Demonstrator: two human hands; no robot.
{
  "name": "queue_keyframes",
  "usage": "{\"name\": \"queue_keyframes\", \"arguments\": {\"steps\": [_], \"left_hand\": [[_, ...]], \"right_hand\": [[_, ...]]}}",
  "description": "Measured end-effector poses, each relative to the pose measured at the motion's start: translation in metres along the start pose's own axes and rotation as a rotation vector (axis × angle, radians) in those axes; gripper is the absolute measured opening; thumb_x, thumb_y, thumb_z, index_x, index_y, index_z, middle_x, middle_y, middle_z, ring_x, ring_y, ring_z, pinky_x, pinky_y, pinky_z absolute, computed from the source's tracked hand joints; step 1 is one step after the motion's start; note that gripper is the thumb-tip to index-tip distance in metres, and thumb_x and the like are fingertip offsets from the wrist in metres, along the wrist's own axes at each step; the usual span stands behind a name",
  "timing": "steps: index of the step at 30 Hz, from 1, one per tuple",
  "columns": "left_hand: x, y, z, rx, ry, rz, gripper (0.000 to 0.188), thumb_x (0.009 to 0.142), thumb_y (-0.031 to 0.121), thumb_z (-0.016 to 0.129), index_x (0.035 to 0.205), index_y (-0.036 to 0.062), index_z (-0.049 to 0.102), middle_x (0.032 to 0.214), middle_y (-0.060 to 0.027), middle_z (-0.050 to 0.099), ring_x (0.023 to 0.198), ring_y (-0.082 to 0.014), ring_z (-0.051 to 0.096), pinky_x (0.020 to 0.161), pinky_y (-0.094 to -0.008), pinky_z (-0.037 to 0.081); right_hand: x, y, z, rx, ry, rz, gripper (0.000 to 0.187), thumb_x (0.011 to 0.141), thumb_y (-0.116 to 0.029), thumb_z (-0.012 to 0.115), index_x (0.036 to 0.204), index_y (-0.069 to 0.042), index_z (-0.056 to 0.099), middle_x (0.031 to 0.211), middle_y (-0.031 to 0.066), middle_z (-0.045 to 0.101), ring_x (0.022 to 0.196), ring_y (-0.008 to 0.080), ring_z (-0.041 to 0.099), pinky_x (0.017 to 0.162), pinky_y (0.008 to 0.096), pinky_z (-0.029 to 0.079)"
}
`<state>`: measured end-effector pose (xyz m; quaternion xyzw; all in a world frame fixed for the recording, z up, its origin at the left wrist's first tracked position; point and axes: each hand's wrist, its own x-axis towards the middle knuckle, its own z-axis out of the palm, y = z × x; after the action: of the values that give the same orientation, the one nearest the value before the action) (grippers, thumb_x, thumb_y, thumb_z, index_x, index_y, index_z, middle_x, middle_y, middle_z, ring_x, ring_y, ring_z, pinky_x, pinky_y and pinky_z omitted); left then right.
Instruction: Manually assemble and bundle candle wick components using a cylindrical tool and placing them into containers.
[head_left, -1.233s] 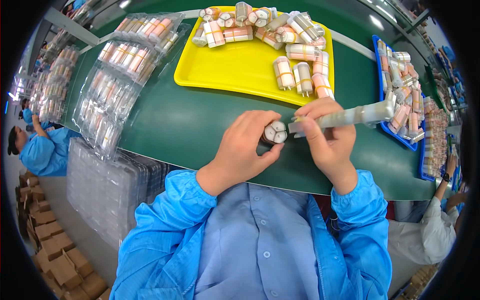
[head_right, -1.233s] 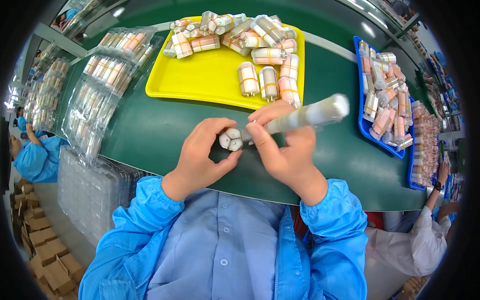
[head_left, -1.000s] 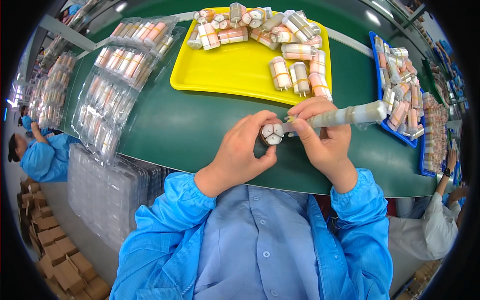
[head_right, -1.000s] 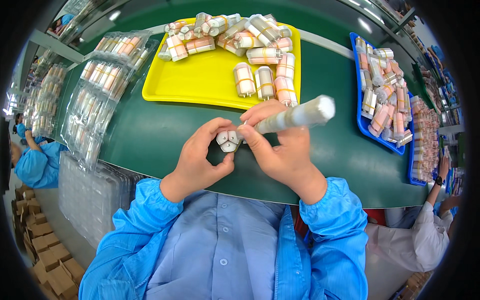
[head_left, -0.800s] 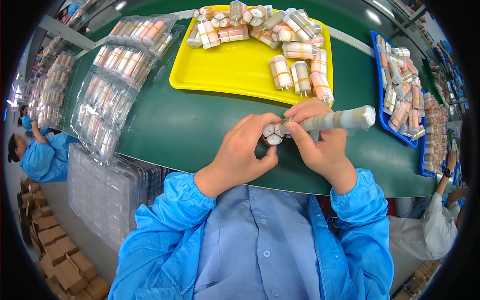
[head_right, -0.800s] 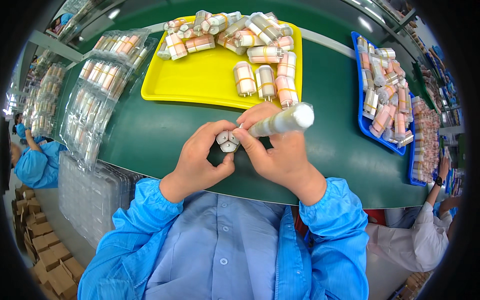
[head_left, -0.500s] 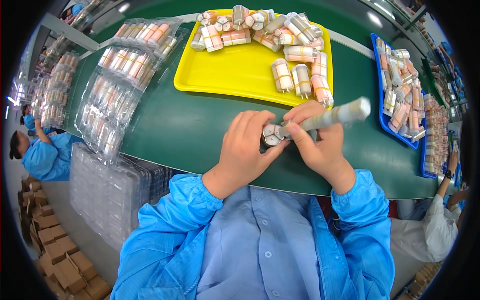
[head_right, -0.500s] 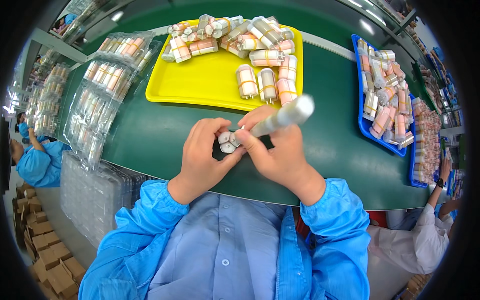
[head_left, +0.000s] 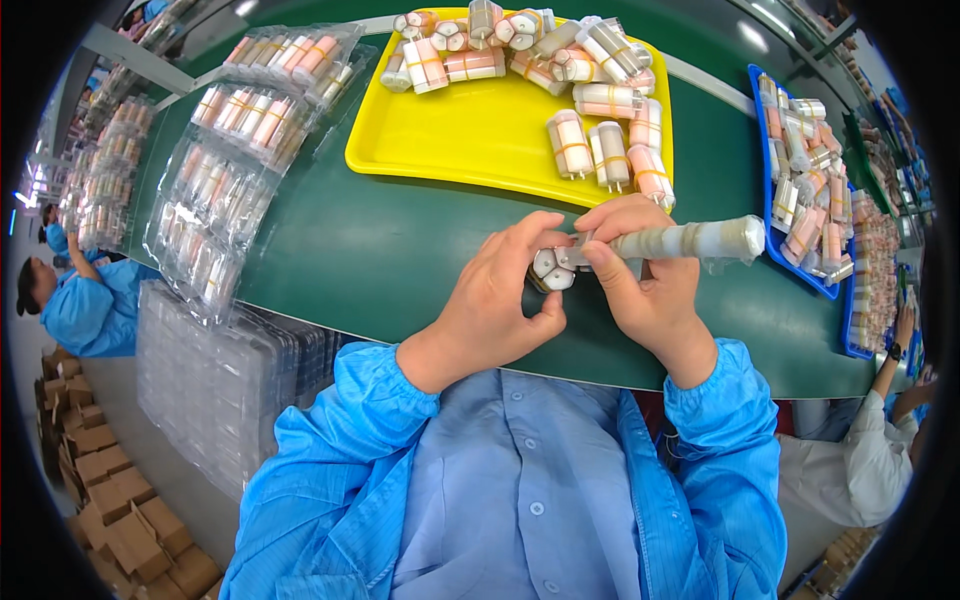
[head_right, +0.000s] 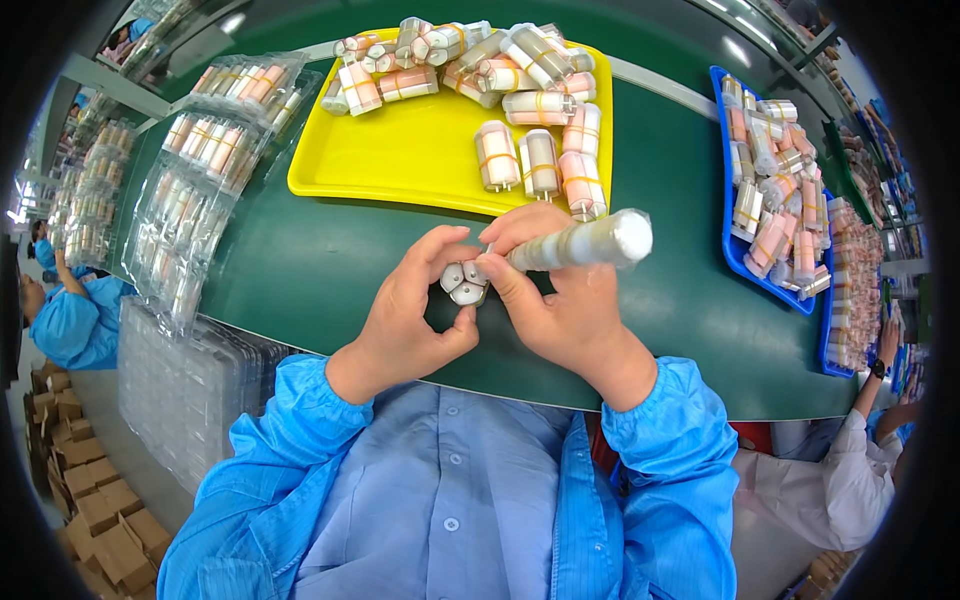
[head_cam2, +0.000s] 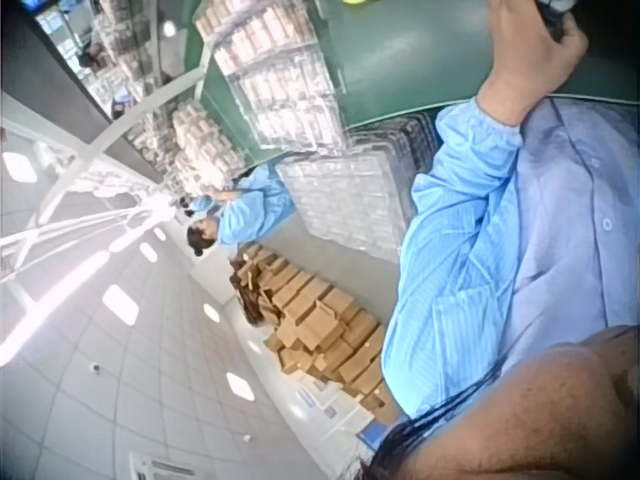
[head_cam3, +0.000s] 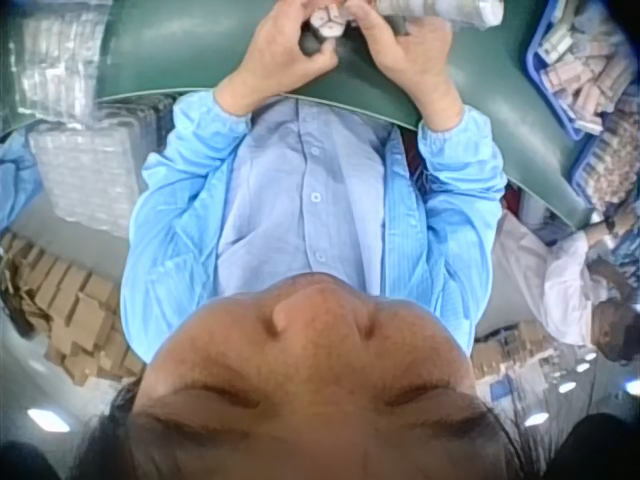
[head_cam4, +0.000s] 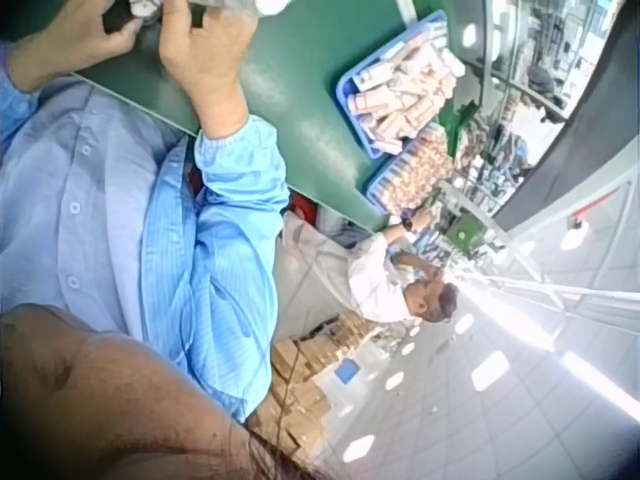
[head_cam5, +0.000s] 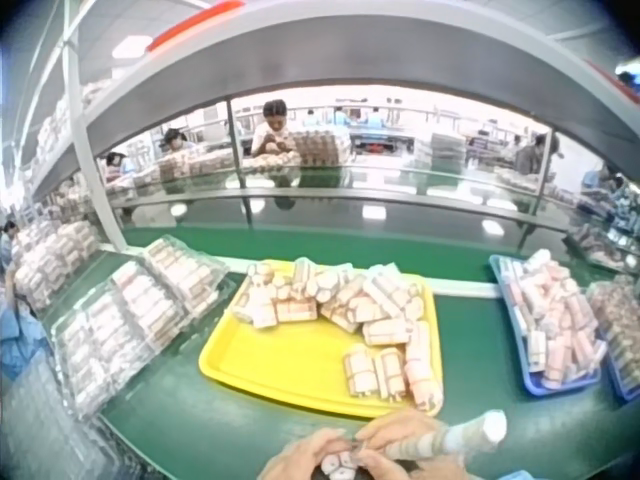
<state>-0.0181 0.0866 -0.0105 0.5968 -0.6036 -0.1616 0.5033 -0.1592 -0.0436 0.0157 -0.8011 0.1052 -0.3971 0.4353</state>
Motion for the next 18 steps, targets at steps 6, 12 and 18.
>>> {"name": "queue_keyframes", "arguments": {"steps": [6,12,18], "left_hand": [[0.000,0.000,-0.003,0.045,0.006,0.017,0.078,0.073,0.002,0.079,0.141,-0.0002,0.040,0.114,-0.0172,0.066,0.099,-0.0302,0.067,0.088,-0.0366,0.054],[-0.002,0.002,-0.005,0.059,0.041,-0.136,0.063,0.077,0.009,0.084,0.131,-0.0003,0.052,0.110,-0.0151,0.065,0.103,-0.0305,0.066,0.087,-0.0368,0.054],[-0.001,-0.008,-0.023,-0.764,0.056,-0.495,0.053,0.095,0.009,0.071,0.142,-0.0043,0.049,0.135,-0.0191,0.061,0.122,-0.0254,0.062,0.106,-0.0383,0.050]], "right_hand": [[-0.001,0.000,0.004,0.042,-0.014,0.047,0.012,0.089,-0.001,0.073,0.094,-0.002,0.062,0.091,0.0113,0.065,0.088,0.0254,0.068,0.074,0.0353,0.054],[-0.002,0.007,-0.003,0.002,-0.026,-0.011,0.012,0.090,0.000,0.071,0.098,-0.001,0.061,0.100,0.0132,0.067,0.089,0.0225,0.068,0.078,0.0339,0.054],[0.005,0.001,-0.010,0.296,0.188,0.151,0.011,0.098,-0.003,0.066,0.105,0.001,0.059,0.109,0.0128,0.066,0.091,0.0156,0.066,0.081,0.0286,0.054]]}}
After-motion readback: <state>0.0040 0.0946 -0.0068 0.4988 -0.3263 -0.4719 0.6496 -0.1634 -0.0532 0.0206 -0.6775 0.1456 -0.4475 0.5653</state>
